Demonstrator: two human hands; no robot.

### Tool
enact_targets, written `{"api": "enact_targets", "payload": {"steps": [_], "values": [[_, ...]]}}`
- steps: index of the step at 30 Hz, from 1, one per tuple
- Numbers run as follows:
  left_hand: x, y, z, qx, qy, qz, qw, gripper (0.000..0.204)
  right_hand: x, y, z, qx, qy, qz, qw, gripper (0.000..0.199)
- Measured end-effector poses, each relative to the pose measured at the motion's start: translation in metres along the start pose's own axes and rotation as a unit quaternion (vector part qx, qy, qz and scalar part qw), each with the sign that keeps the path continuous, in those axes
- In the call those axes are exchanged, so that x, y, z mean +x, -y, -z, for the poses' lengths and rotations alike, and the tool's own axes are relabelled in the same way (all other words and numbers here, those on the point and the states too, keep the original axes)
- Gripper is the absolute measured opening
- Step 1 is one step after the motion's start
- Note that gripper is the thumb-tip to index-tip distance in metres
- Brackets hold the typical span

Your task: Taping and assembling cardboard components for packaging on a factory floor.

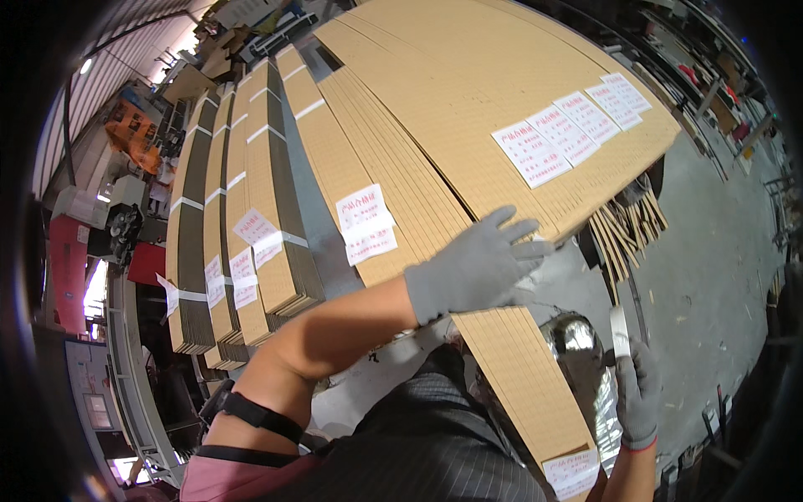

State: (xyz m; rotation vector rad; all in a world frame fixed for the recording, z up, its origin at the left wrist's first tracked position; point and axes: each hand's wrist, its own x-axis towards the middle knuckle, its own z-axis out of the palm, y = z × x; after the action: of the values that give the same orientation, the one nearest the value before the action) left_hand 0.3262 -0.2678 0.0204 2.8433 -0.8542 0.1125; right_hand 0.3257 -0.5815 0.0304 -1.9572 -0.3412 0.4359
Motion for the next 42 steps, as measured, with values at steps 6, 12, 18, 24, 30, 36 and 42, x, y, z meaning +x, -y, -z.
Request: {"api": "enact_targets", "payload": {"steps": [6, 12, 18, 24, 30, 36, 42], "values": [[-0.028, 0.038, 0.016, -0.024, -0.024, 0.013, 0.999, 0.057, 0.035, 0.002, -0.008, 0.032, 0.048, 0.008, 0.998, 0.023], [-0.012, 0.046, -0.022, -0.062, -0.032, -0.012, 0.997, 0.063, 0.093, -0.031, -0.017, 0.212, 0.076, -0.053, 0.973, 0.036], [-0.024, 0.038, -0.016, -0.059, -0.023, -0.004, 0.998, 0.066, 0.167, -0.059, -0.070, 0.223, 0.247, -0.094, 0.938, 0.068], [-0.024, 0.039, -0.011, -0.071, -0.018, -0.009, 0.997, 0.060, 0.159, -0.067, -0.065, 0.210, 0.209, -0.147, 0.944, 0.020], [-0.011, 0.030, -0.007, -0.354, -0.152, 0.066, 0.920, 0.088, 0.105, -0.021, -0.028, 0.189, 0.085, -0.016, 0.978, 0.011], [-0.007, 0.020, 0.039, -0.593, -0.097, 0.173, 0.780, 0.066, 0.076, 0.059, -0.045, 0.154, 0.065, -0.040, 0.985, 0.010], [-0.007, 0.098, 0.046, -0.264, -0.169, 0.323, 0.893, 0.048, 0.070, 0.054, -0.038, 0.170, 0.005, 0.003, 0.985, 0.040]]}}
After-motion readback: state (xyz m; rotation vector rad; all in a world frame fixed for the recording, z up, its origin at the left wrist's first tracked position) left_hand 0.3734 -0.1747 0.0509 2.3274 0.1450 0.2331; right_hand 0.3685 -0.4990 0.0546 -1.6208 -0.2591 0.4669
